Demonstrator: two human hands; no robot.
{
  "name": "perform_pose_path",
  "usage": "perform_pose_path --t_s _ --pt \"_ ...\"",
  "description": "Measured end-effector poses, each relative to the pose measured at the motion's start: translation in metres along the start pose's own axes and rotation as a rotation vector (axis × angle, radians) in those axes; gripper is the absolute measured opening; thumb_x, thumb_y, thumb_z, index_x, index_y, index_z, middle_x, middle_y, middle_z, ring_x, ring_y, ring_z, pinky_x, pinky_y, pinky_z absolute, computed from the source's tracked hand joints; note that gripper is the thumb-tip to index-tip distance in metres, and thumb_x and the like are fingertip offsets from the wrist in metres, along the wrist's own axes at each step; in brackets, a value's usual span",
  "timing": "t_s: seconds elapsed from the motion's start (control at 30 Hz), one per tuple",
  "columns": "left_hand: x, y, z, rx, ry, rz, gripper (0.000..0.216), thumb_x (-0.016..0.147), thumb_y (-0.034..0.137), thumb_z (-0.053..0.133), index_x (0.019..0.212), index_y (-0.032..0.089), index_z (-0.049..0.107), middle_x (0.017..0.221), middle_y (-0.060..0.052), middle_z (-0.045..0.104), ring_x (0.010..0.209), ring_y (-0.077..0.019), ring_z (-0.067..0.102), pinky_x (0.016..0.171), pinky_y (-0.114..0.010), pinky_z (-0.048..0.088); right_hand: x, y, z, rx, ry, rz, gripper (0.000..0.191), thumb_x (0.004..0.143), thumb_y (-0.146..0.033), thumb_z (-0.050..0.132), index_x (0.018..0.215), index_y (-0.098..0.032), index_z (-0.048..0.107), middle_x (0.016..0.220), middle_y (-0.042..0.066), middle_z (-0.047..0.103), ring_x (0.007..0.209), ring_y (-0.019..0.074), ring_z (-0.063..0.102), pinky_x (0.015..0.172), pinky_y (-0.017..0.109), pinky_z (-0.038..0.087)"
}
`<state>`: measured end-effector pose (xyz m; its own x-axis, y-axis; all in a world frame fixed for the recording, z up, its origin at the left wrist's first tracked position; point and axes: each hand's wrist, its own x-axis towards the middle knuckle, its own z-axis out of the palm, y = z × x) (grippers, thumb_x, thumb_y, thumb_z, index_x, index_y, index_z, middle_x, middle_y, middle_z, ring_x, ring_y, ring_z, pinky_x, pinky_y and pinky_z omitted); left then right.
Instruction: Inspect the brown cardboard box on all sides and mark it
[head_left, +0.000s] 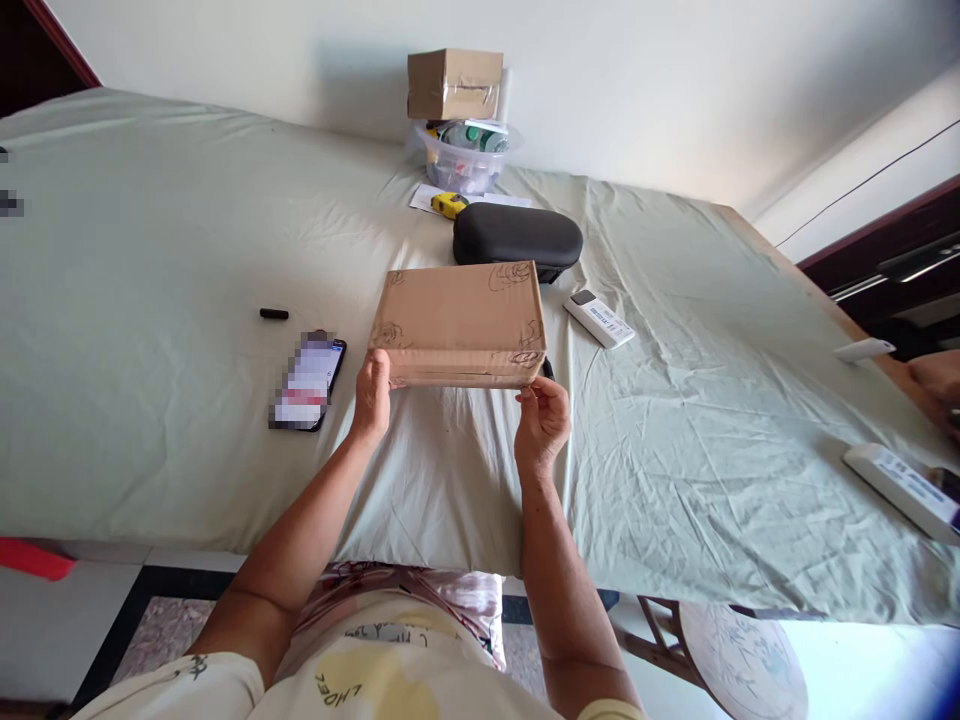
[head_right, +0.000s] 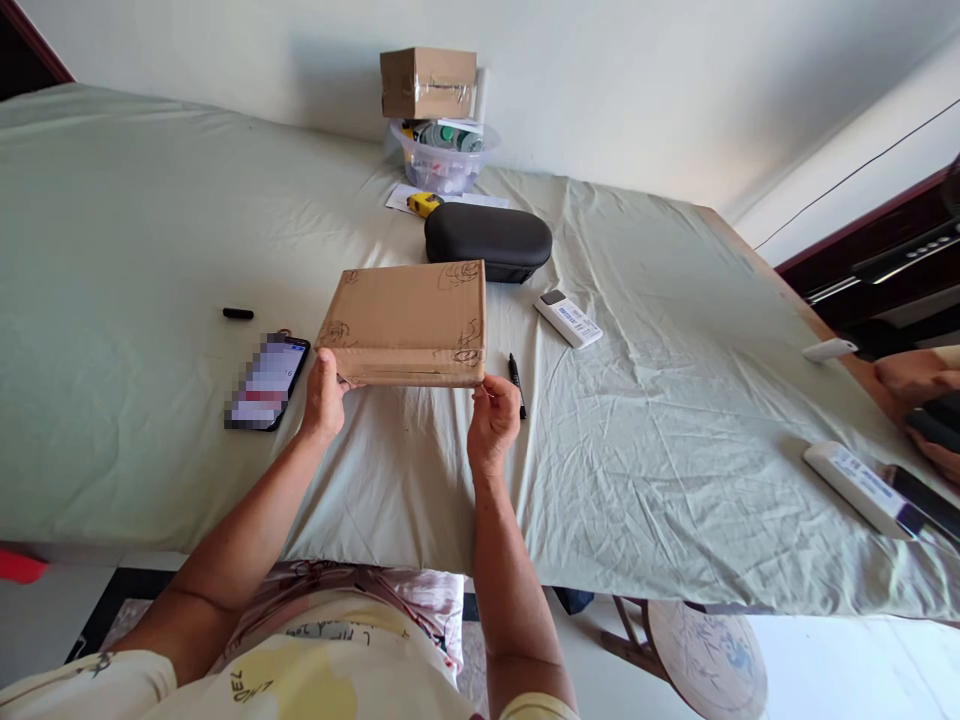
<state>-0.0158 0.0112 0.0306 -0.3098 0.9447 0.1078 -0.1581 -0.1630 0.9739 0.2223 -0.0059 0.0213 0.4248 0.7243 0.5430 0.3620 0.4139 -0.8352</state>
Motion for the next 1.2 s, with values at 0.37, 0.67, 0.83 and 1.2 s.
perform_pose_path --t_s 0.37,0.67,0.83,1.2 --pt "-0.026 -0.024 0.020 0.677 0.106 0.475 0.107 0.082 0.068 0.081 0.163 0.018 0.033 0.153 -0.025 0.056 0.139 -0.0375 0.059 0.115 -0.053 0.051 -0.018 -0.005 0.010 -0.370 0.007 -0.018 0.068 0.081 -0.044 0.081 0.140 -0.028 0.052 0.125 0.010 0.059 0.101 0.0230 0.061 0.078 0.040 0.057" --pt "-0.039 -0.026 0.028 0.769 0.205 0.425 0.128 0.071 0.076 0.085 0.162 0.007 0.026 0.152 -0.033 0.052 0.142 -0.0461 0.055 0.116 -0.061 0.048 -0.027 -0.006 0.022 -0.445 0.013 -0.065 0.072 0.077 -0.055 0.085 0.130 -0.025 0.046 0.113 0.008 0.055 0.105 0.0262 0.054 0.094 0.050 0.052" --pt "-0.030 -0.033 0.023 0.685 0.194 0.373 0.119 0.077 0.071 0.084 0.164 0.014 0.027 0.155 -0.030 0.052 0.145 -0.0426 0.055 0.119 -0.058 0.048 -0.025 -0.007 0.020 -0.380 0.028 -0.025 0.057 0.079 -0.053 0.084 0.117 -0.025 0.052 0.107 0.005 0.059 0.097 0.0226 0.058 0.087 0.043 0.053" --pt "-0.013 -0.014 0.008 0.427 0.135 0.563 0.058 0.109 0.052 0.048 0.161 0.027 0.038 0.158 -0.019 0.051 0.137 -0.0245 0.062 0.099 -0.034 0.062 -0.021 -0.006 0.011 -0.236 -0.203 0.221 0.076 0.096 -0.051 0.059 0.161 -0.018 0.037 0.073 -0.004 0.073 0.063 0.0171 0.069 0.069 0.032 0.054"
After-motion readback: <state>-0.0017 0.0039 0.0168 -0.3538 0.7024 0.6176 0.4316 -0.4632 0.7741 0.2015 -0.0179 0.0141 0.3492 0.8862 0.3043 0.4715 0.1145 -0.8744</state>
